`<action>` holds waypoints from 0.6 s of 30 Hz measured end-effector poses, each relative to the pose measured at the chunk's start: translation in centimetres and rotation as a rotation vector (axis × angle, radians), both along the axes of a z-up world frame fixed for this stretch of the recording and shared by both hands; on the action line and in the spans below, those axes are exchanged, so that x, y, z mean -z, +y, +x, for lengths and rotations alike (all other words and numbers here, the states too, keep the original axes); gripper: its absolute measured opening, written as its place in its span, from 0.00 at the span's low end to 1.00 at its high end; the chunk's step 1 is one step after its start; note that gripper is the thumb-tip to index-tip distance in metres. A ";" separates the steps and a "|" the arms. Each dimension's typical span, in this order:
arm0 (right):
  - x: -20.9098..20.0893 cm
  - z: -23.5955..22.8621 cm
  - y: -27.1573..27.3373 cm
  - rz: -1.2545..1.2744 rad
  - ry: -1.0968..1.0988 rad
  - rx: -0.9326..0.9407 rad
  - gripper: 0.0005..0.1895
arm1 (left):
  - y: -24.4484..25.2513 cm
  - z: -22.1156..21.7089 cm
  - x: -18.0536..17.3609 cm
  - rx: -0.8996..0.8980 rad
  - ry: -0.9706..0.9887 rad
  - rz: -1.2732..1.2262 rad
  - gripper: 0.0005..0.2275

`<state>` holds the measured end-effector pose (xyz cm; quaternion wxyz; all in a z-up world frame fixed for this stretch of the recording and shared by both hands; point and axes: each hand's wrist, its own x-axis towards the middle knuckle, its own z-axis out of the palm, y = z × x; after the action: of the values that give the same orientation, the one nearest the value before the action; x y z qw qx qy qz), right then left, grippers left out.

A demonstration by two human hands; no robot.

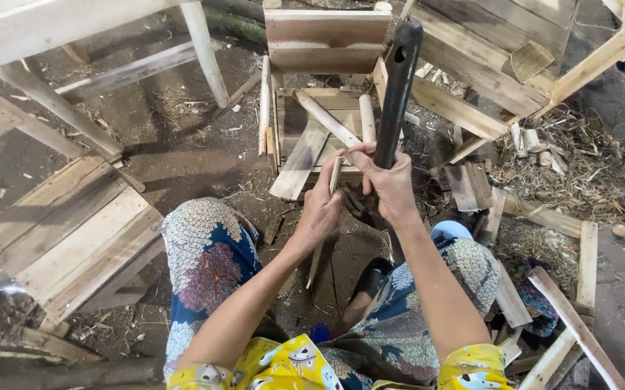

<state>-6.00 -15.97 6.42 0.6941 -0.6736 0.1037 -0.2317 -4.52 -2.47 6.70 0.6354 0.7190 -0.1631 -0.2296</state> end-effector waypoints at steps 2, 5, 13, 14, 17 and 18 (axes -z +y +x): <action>0.5 0.1 0.7 0.053 0.027 0.072 0.04 | -0.2 -0.1 0.1 -0.002 -0.040 -0.012 0.30; 0.0 0.4 1.5 0.034 0.058 0.089 0.07 | -0.2 -0.2 -0.6 -0.008 -0.055 -0.032 0.30; 1.4 0.5 2.9 -0.033 0.094 0.143 0.03 | -0.2 0.0 1.7 -0.035 0.362 -0.376 0.24; 1.5 0.6 3.0 -0.013 0.083 0.147 0.02 | -0.4 0.0 1.2 -0.033 0.510 -0.450 0.24; 1.1 0.5 3.2 -0.006 0.051 0.137 0.03 | -0.8 0.2 2.1 -0.046 0.493 -0.459 0.24; 0.7 0.5 2.9 -0.002 0.052 0.140 0.03 | -0.4 0.8 2.5 -0.045 0.494 -0.455 0.24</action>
<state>-5.48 -13.04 5.68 0.6726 -0.6713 0.1680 -0.2623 -3.74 -2.89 4.23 0.8048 0.4849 -0.0355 -0.3405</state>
